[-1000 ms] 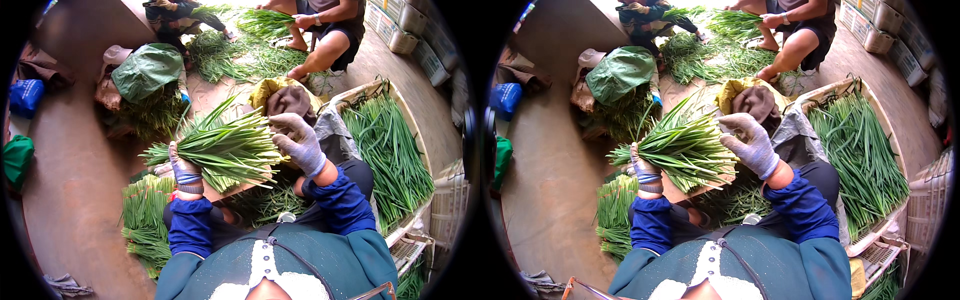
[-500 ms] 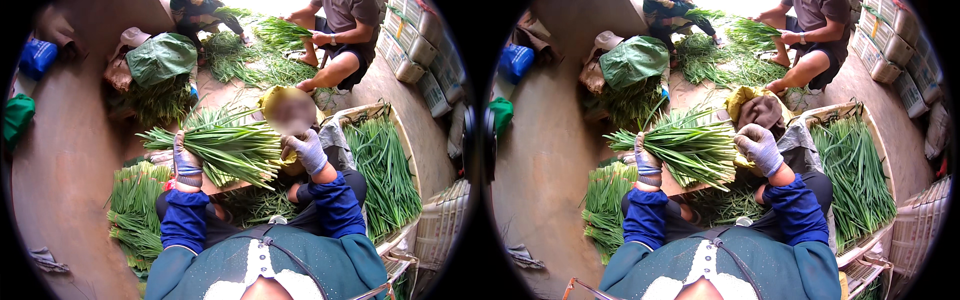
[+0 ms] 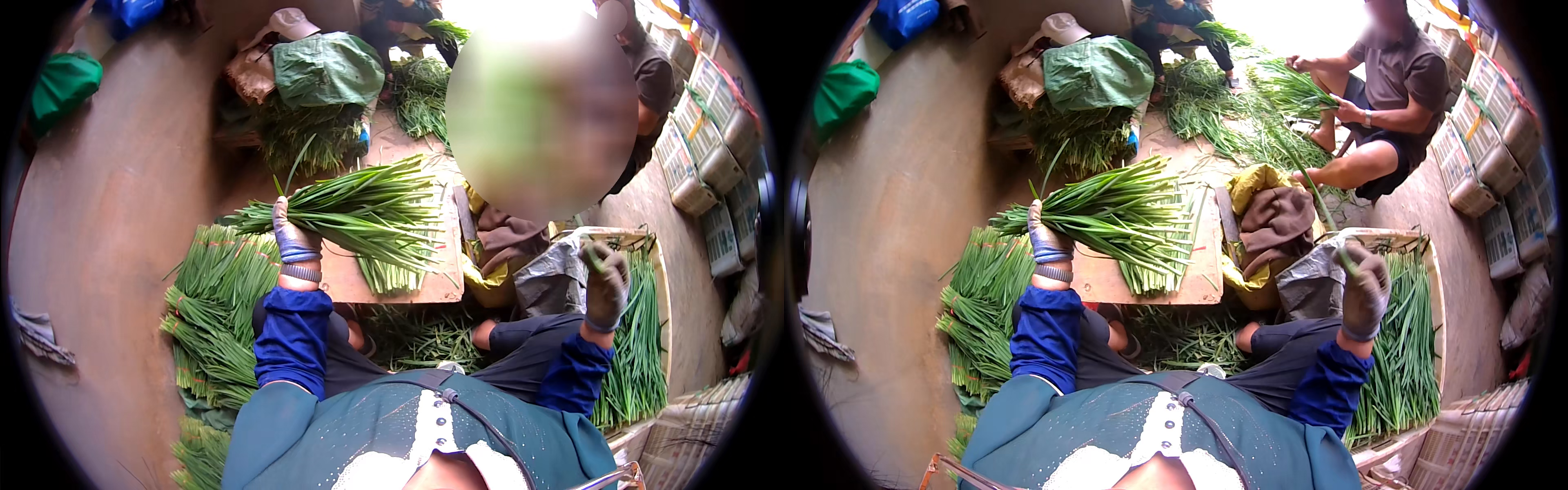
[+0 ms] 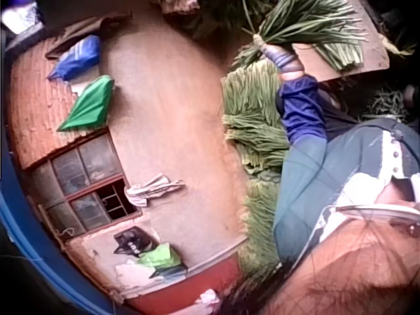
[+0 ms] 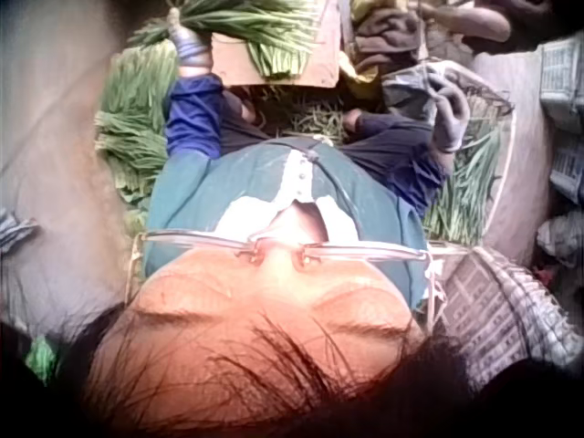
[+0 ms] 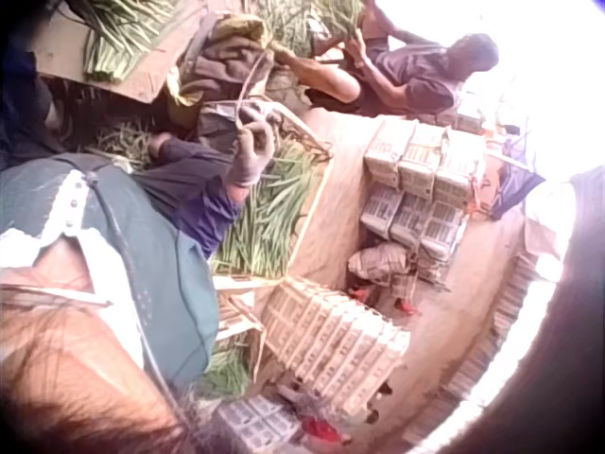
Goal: The person gathers green leafy vegetables into bundles, secures each bundle with a red string, and then trims the stems using a knife on a wooden board.
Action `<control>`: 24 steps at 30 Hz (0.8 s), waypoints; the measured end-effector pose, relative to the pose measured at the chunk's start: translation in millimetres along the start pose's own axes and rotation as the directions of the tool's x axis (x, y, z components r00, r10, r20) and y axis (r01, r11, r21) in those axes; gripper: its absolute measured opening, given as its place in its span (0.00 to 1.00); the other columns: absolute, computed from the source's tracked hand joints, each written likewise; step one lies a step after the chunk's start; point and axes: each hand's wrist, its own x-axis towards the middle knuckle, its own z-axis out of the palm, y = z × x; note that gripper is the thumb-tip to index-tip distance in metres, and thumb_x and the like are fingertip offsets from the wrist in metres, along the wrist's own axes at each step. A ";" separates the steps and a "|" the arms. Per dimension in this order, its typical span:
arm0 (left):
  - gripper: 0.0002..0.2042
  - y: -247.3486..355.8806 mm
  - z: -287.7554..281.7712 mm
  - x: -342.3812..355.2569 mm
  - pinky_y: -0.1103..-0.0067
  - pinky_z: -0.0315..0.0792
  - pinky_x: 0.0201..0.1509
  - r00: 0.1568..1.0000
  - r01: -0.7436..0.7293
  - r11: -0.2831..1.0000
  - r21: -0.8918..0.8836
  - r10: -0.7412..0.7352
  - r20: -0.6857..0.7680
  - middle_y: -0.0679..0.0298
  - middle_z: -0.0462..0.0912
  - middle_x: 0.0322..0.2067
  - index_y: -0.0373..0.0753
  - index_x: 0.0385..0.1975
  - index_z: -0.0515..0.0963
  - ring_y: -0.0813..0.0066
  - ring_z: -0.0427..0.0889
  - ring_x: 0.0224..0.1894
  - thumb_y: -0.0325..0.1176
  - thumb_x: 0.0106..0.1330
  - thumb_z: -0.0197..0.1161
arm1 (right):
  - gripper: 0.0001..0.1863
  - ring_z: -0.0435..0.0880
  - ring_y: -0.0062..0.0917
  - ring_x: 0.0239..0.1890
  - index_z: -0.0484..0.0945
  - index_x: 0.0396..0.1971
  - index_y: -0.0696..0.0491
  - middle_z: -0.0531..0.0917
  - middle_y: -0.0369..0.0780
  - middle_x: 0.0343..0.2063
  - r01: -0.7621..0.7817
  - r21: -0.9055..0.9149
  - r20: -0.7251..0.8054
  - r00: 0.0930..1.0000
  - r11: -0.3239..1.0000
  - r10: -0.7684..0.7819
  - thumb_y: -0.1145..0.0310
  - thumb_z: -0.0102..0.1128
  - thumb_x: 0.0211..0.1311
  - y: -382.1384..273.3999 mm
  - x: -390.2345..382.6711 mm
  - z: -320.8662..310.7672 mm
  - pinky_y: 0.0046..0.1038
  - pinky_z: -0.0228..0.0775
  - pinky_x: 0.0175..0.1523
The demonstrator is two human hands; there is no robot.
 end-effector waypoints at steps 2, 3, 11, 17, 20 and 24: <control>0.18 11.0 3.8 -2.0 0.63 0.75 0.57 0.999 -0.012 0.999 -0.034 0.011 -0.031 0.57 0.85 0.42 0.36 0.43 0.79 0.59 0.82 0.46 0.47 0.69 0.56 | 0.06 0.83 0.28 0.42 0.79 0.31 0.58 0.85 0.46 0.42 -0.378 -0.424 0.128 0.875 0.823 0.467 0.72 0.60 0.57 -3.0 -13.3 22.0 0.31 0.73 0.51; 0.17 15.1 7.5 -3.6 0.63 0.75 0.57 0.998 -0.032 0.999 -0.033 0.030 -0.052 0.58 0.85 0.42 0.38 0.43 0.79 0.60 0.82 0.46 0.47 0.69 0.56 | 0.07 0.84 0.25 0.37 0.81 0.32 0.60 0.86 0.44 0.38 -0.414 -0.643 0.187 0.731 0.645 0.656 0.74 0.60 0.54 -4.3 -18.2 34.1 0.28 0.76 0.46; 0.11 -1.9 31.1 -10.8 0.63 0.76 0.56 0.998 -0.054 0.996 -0.078 0.056 0.020 0.60 0.83 0.42 0.41 0.40 0.76 0.63 0.81 0.46 0.41 0.69 0.60 | 0.10 0.84 0.32 0.36 0.82 0.42 0.56 0.84 0.44 0.34 -0.159 -0.549 0.263 0.899 0.820 0.350 0.71 0.60 0.62 44.5 -0.9 102.4 0.31 0.75 0.45; 0.15 -29.1 64.6 -43.8 0.69 0.78 0.52 0.992 -0.048 0.996 0.076 0.038 0.123 0.59 0.83 0.39 0.35 0.43 0.77 0.65 0.83 0.42 0.42 0.70 0.59 | 0.15 0.82 0.44 0.36 0.82 0.41 0.56 0.83 0.50 0.33 0.016 -0.787 0.345 0.840 0.617 0.419 0.60 0.58 0.66 57.6 36.0 160.1 0.36 0.73 0.43; 0.14 -34.6 63.7 -45.1 0.69 0.78 0.52 0.991 -0.035 0.984 0.174 0.012 0.130 0.60 0.83 0.42 0.38 0.43 0.77 0.68 0.82 0.44 0.43 0.71 0.58 | 0.15 0.83 0.40 0.32 0.84 0.35 0.57 0.83 0.48 0.28 -0.114 -0.742 0.296 0.829 0.660 0.475 0.59 0.62 0.62 89.7 23.0 148.3 0.35 0.74 0.40; 0.16 -47.6 76.2 -55.1 0.71 0.77 0.52 0.984 -0.068 0.971 0.231 0.027 0.176 0.60 0.83 0.41 0.35 0.45 0.77 0.69 0.82 0.43 0.43 0.72 0.57 | 0.12 0.80 0.22 0.28 0.84 0.35 0.58 0.81 0.40 0.23 -0.344 -0.583 0.190 0.822 0.735 0.536 0.64 0.63 0.61 109.8 3.1 131.1 0.26 0.73 0.37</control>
